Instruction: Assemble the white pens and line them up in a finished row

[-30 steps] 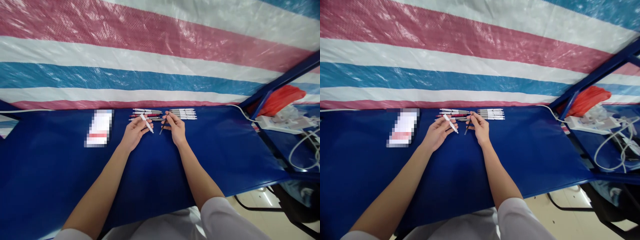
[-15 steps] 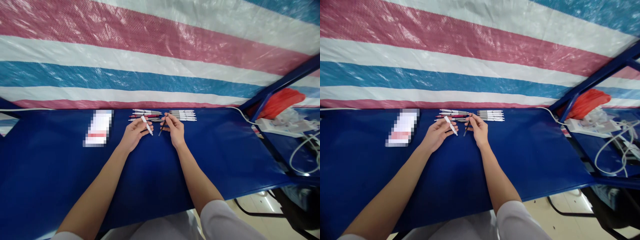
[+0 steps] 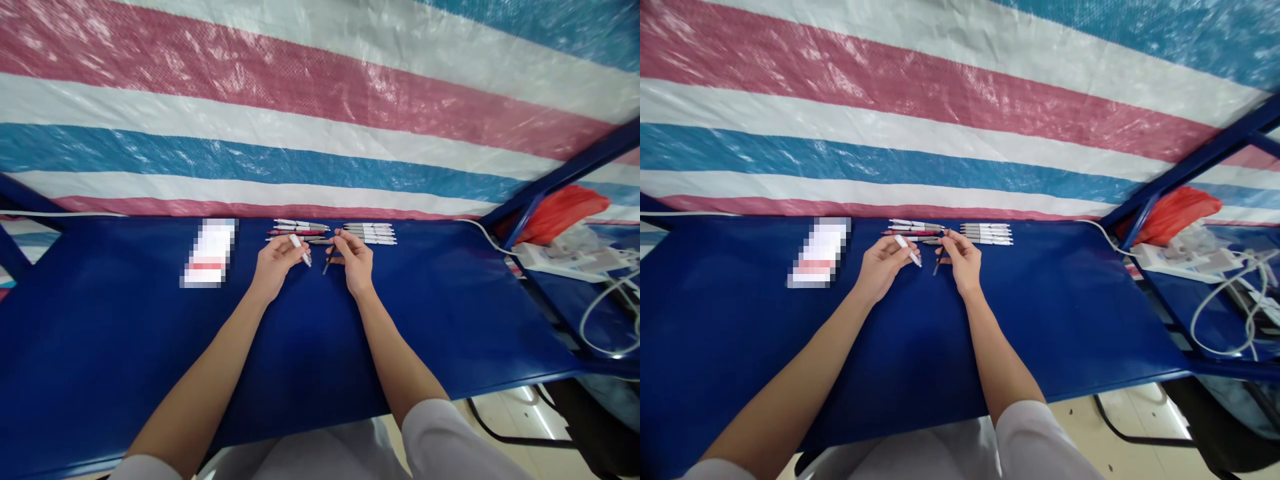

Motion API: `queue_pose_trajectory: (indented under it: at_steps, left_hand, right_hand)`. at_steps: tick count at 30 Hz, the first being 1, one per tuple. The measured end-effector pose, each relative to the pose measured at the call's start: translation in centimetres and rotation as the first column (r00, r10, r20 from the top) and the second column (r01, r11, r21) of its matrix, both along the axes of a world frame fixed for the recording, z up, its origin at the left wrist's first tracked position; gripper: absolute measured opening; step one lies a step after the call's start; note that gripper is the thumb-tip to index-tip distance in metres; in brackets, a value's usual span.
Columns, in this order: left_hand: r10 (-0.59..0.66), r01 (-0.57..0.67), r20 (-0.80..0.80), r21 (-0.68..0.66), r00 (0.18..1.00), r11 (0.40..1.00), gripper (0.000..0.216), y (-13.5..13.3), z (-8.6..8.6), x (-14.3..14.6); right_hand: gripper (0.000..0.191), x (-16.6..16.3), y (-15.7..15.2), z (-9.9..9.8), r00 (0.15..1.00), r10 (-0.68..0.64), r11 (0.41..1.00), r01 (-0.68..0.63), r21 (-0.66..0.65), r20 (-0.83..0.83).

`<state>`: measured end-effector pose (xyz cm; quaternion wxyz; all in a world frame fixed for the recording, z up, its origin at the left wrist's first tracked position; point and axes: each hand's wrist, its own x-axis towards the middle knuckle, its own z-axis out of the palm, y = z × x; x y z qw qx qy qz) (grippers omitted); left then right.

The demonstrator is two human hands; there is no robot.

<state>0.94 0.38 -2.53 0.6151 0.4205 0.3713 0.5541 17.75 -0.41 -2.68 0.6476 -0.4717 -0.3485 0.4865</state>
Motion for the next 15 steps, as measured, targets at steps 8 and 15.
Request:
queue_pose_trajectory:
  at_steps: [8, 15]
  left_hand:
    - [0.142, -0.106, -0.152, 0.225, 0.978, 0.969, 0.025, -0.46, 0.18, 0.29]
    - [0.253, -0.072, -0.334, 0.472, 0.908, 0.879, 0.012, -0.68, -0.59, 0.71]
  right_hand:
    - [0.034, -0.27, -0.29, 0.04, 1.0, 0.001, 1.0, 0.0, -0.006, 0.017]
    - [0.032, -0.1, -0.2, -0.19, 1.0, 0.012, 1.0, -0.012, 0.009, 0.009]
